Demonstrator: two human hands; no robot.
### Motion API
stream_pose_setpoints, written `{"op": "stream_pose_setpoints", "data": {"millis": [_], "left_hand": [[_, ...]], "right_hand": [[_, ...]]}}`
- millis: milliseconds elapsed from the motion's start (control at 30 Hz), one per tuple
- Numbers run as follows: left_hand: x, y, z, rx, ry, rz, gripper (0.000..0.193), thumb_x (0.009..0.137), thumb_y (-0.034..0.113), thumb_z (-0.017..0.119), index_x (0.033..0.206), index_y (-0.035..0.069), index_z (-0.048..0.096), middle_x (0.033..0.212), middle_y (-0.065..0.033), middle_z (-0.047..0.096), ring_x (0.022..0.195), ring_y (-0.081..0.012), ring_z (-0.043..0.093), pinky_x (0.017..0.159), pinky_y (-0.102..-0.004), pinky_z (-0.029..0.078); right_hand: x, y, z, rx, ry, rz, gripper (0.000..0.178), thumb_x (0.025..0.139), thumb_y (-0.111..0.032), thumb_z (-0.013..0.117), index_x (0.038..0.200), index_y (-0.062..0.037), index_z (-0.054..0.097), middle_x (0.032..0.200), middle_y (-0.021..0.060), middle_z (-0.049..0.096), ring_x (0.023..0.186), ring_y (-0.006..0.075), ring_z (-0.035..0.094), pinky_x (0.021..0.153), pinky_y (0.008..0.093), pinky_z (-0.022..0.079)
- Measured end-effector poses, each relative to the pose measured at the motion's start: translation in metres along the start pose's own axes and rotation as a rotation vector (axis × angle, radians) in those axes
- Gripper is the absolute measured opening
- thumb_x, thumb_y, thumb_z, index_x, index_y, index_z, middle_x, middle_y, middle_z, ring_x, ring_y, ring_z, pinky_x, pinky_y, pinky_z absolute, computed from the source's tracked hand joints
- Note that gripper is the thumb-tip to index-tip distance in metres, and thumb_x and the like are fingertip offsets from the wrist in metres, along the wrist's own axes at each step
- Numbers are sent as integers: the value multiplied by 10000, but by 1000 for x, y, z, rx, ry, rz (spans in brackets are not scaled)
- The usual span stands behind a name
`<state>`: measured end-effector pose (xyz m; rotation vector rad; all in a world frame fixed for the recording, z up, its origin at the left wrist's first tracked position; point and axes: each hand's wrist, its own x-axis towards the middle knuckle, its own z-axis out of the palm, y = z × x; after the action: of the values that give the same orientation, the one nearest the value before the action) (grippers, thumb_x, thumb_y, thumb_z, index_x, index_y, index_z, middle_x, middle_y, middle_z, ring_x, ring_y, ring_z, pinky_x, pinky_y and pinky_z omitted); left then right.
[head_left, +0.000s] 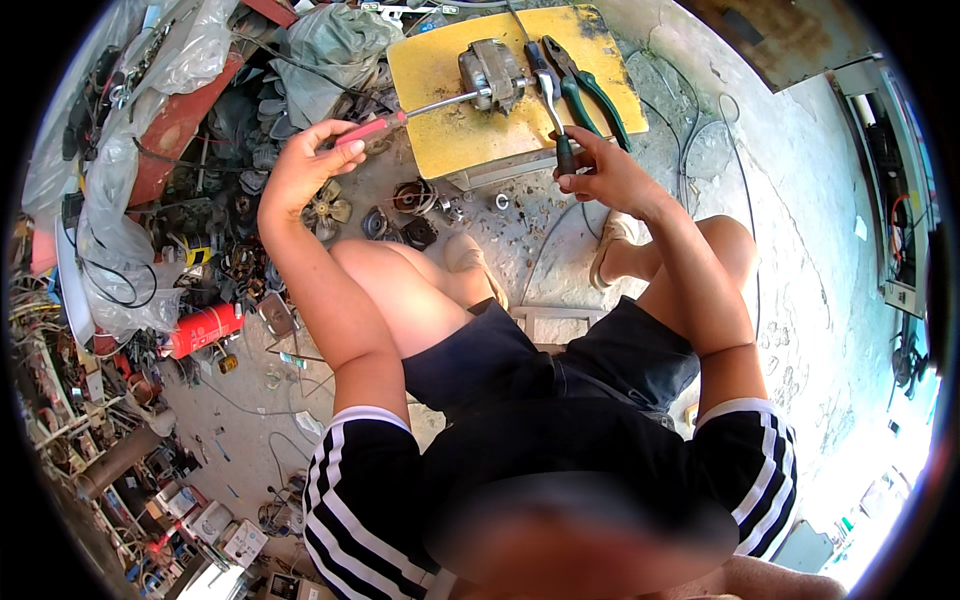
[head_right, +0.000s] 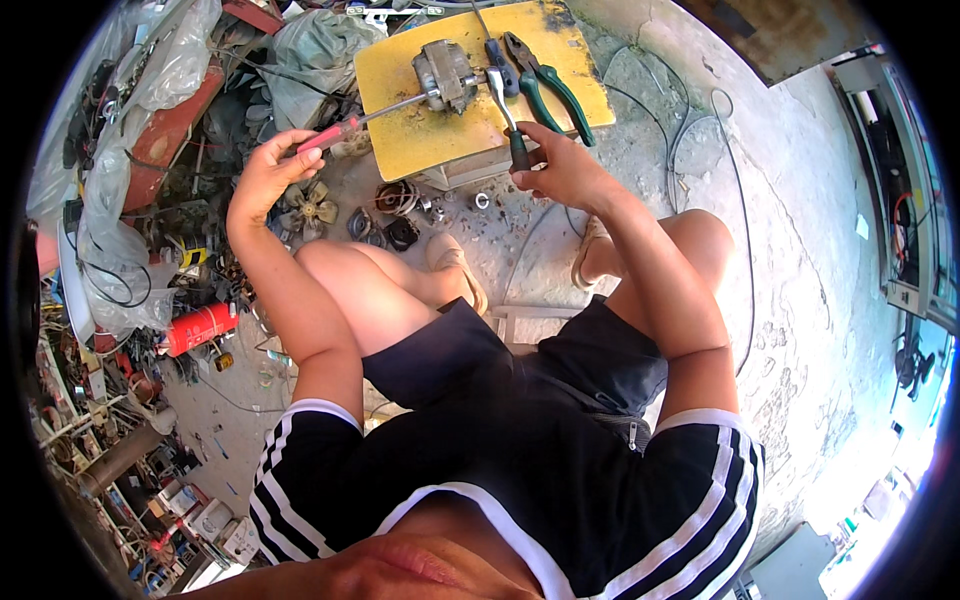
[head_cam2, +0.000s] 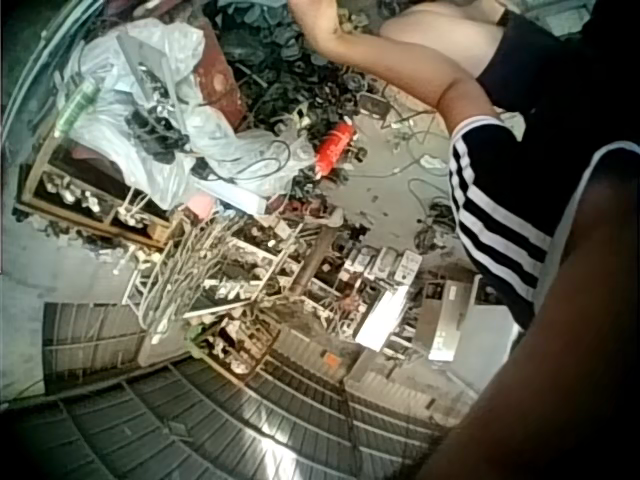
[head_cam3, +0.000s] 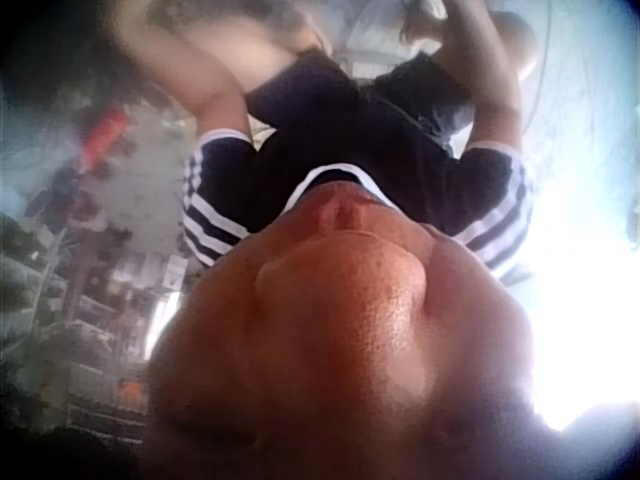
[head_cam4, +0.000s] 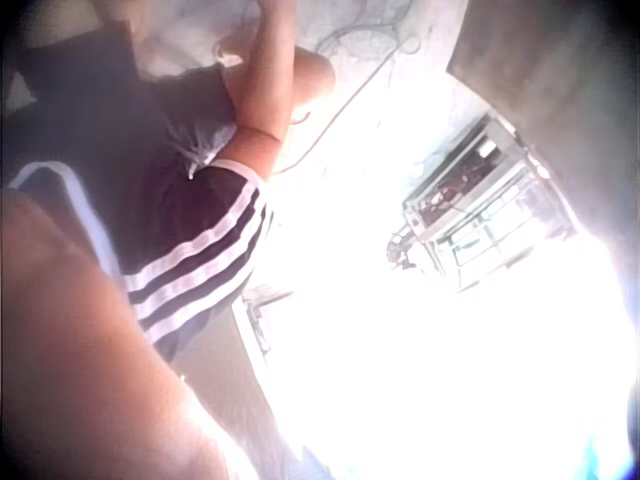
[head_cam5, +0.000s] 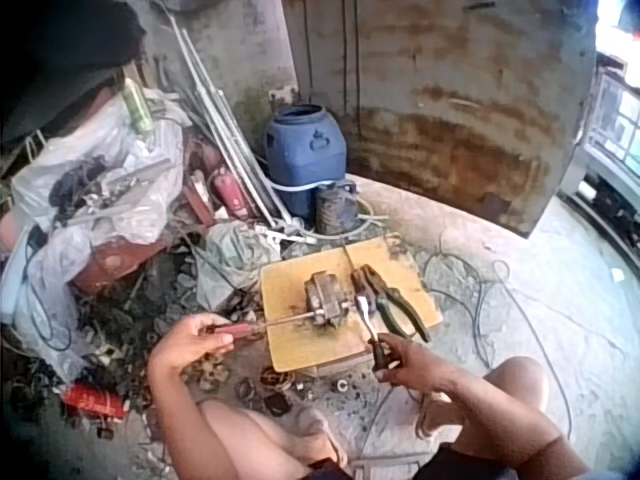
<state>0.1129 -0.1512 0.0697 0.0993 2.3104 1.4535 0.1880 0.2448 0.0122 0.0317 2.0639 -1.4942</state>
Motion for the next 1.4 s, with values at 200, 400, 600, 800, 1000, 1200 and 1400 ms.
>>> {"op": "stream_pose_setpoints", "data": {"millis": [200,400,600,800,1000,1200,1400], "left_hand": [[-2,10,-1,-125,48,-144,365,923,284,695,1157,19,606,1009,-70,685,868,-119,673,773,-246,531],[1,2,0,-37,41,20,295,921,231,699,1104,17,610,969,-57,678,820,-108,648,768,-253,535],[2,6,0,13,82,-118,284,902,174,716,1113,14,614,964,-49,671,813,-90,620,764,-245,529],[-1,4,4,112,82,61,300,924,228,696,1124,23,610,921,-40,673,799,-95,622,755,-245,506],[1,6,-1,-15,58,-133,323,931,283,683,1124,38,598,911,-43,674,784,-92,622,724,-248,492],[-3,13,6,76,31,-64,344,955,343,643,1105,35,610,893,-34,678,756,-91,613,699,-243,493],[5,4,-3,74,2,-186,396,933,344,674,1150,20,610,882,-33,680,761,-88,611,707,-248,499]], "right_hand": [[-2,-4,1,18,-2,5,756,883,-51,672,1520,-105,270,1065,92,676,915,146,635,754,297,536],[-1,-2,1,8,-2,3,753,881,-45,670,1518,-108,274,1062,85,674,911,139,630,752,293,534],[1,-1,1,14,-4,18,751,878,-39,672,1514,-105,280,1058,81,673,908,135,626,751,292,532],[1,0,2,14,11,16,756,876,-29,670,1515,-102,274,1063,90,677,906,138,629,747,290,534],[1,-1,2,-7,13,21,752,876,-28,671,1512,-101,278,1056,90,681,888,134,628,733,285,534],[2,-1,2,-2,13,11,744,877,-28,671,1508,-100,283,1048,88,683,881,132,625,729,285,534],[1,-2,2,-11,26,20,747,880,-29,670,1512,-102,277,1051,84,683,886,135,625,740,291,537]]}}
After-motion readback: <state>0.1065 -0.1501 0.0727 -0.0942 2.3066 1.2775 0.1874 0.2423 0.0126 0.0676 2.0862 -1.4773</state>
